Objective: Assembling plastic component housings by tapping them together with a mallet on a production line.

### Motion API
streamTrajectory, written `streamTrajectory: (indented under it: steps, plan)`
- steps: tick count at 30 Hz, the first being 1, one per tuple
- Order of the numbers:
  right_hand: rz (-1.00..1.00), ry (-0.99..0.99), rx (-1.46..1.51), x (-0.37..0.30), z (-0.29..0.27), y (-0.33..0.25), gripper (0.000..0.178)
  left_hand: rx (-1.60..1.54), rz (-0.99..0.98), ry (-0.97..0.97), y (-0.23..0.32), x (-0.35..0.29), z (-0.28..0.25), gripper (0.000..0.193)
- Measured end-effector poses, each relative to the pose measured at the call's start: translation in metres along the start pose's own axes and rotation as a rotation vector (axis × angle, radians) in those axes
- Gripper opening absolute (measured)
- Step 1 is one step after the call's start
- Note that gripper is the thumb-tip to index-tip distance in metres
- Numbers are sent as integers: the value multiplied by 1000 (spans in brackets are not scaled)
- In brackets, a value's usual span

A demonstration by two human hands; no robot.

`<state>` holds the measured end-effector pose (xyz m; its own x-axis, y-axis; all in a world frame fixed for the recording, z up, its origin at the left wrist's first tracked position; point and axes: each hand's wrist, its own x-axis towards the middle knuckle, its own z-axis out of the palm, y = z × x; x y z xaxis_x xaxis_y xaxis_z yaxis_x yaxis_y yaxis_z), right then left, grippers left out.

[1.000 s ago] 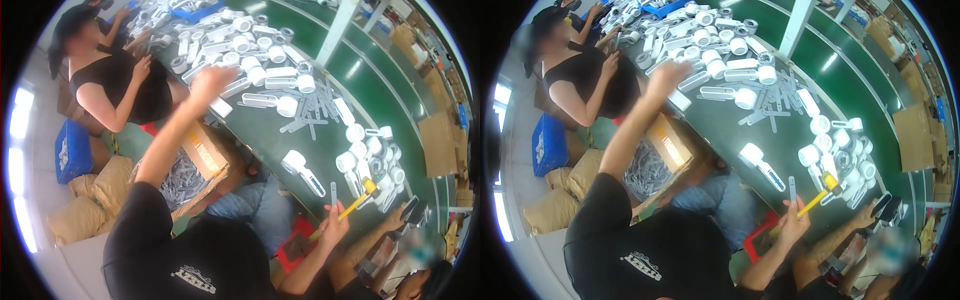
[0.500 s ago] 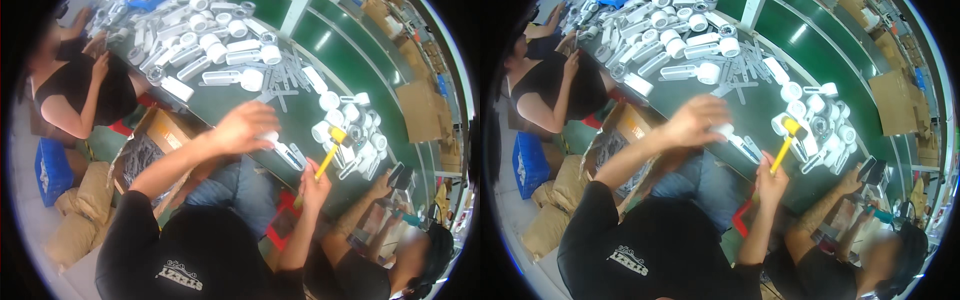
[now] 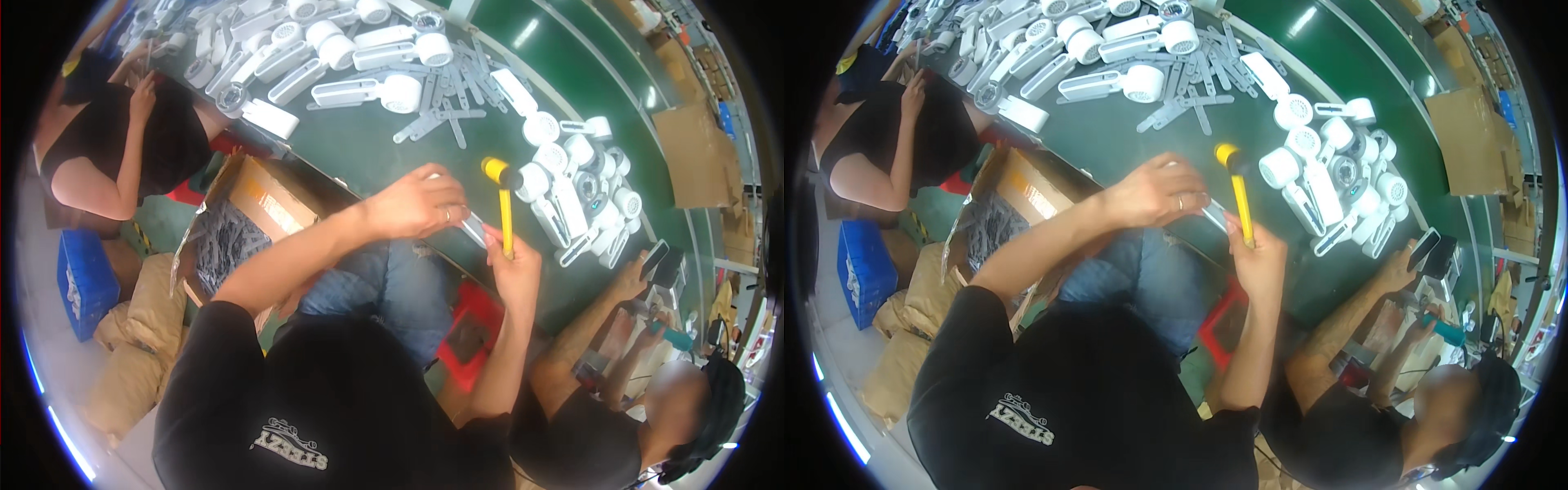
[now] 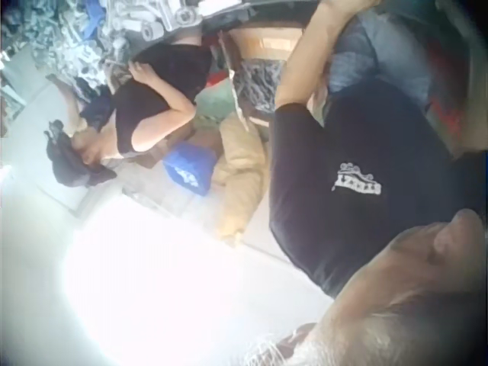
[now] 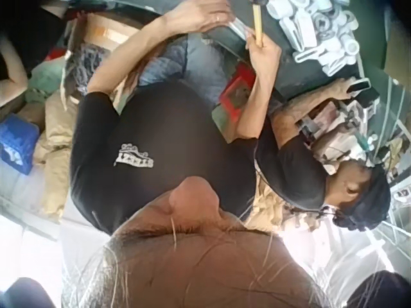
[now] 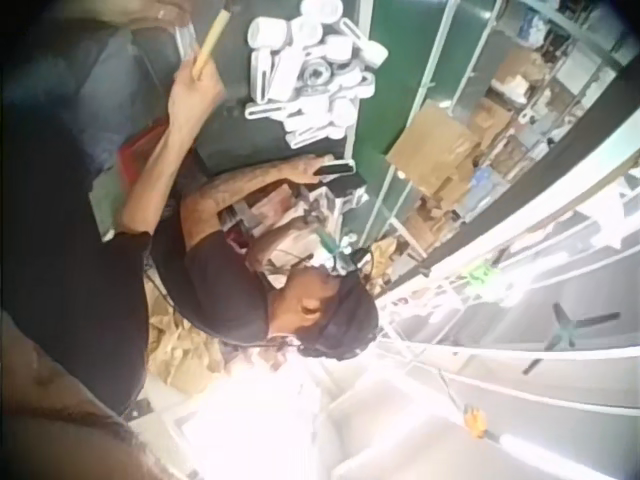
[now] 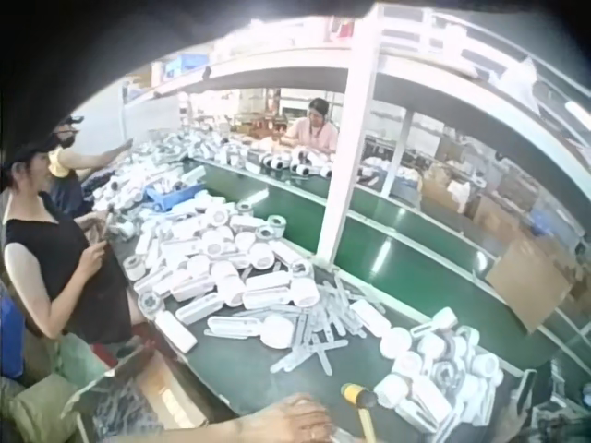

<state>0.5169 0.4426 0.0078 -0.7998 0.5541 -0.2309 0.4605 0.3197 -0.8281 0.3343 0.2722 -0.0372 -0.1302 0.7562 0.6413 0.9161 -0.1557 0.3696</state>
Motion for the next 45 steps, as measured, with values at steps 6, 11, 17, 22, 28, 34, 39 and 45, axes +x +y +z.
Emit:
streamTrajectory:
  steps: [6, 11, 17, 22, 28, 34, 39, 45]
  plan:
    - [405, -74, 116, -2, -1, -18, 39, -14, -39, -51, 0, 3, 0, 14]
    - [402, 45, 520, -2, 17, 8, 32, 5, -57, -65, 5, 6, -2, 25]
    - [292, 127, 229, -7, 20, 17, 28, 26, 68, -94, 2, 17, 9, 32]
    - [41, 210, -16, -8, 23, 22, 34, 34, 59, -112, 4, 15, 10, 34]
    - [209, 180, -8, -8, 16, 10, 35, 78, 129, -64, -2, 15, 17, 41]
    - [218, 221, 223, -86, -8, 1, 48, 80, 118, -94, 0, 15, 15, 41]
    - [209, 192, 16, -117, -2, -2, 45, 65, 139, -53, -4, 16, 20, 41]
    - [147, 270, 10, -126, 3, 2, 43, 54, 161, -26, -5, 18, 21, 34]
